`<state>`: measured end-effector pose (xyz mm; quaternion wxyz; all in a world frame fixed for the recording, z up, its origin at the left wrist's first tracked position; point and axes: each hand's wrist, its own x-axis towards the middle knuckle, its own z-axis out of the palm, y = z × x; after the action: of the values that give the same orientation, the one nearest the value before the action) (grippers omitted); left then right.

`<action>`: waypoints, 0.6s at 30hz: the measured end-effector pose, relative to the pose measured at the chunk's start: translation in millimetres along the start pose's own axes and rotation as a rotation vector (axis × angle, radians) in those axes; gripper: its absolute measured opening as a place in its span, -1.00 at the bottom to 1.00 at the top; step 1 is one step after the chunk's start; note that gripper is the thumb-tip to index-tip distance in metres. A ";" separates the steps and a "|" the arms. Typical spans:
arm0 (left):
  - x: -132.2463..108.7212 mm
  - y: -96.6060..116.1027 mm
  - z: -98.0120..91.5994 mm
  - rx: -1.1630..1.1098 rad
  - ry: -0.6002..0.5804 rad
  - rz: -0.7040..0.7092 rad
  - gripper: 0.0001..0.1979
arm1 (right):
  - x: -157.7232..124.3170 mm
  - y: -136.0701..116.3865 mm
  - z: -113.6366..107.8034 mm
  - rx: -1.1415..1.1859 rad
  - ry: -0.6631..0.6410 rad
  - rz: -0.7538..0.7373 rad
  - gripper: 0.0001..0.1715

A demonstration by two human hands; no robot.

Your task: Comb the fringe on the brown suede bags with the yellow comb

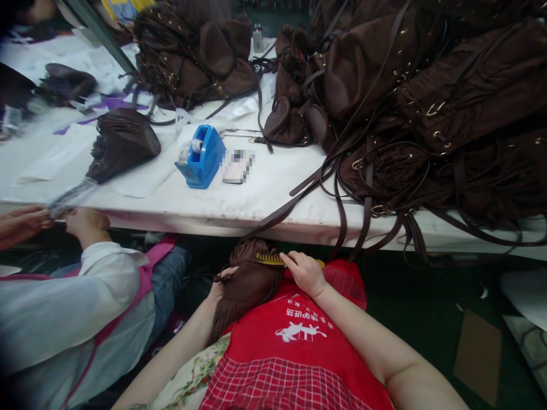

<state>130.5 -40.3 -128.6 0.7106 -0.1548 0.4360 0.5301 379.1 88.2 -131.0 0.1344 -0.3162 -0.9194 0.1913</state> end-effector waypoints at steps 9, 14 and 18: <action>-7.9 0.2 7.9 0.113 0.037 0.063 -0.91 | 1.2 -8.0 -24.2 0.295 0.204 0.199 -0.62; -40.0 31.5 44.0 0.942 -0.148 0.317 -0.79 | -23.9 -22.8 -16.6 0.195 0.029 -0.114 -0.45; -87.8 107.3 84.6 1.306 -0.249 0.554 -0.76 | -20.1 14.7 -25.0 0.033 0.400 -0.029 -0.40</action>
<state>68.6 4.9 14.6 0.5419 0.4795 0.6032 0.3355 411.4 92.9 -117.8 0.3222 -0.3326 -0.8756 0.1378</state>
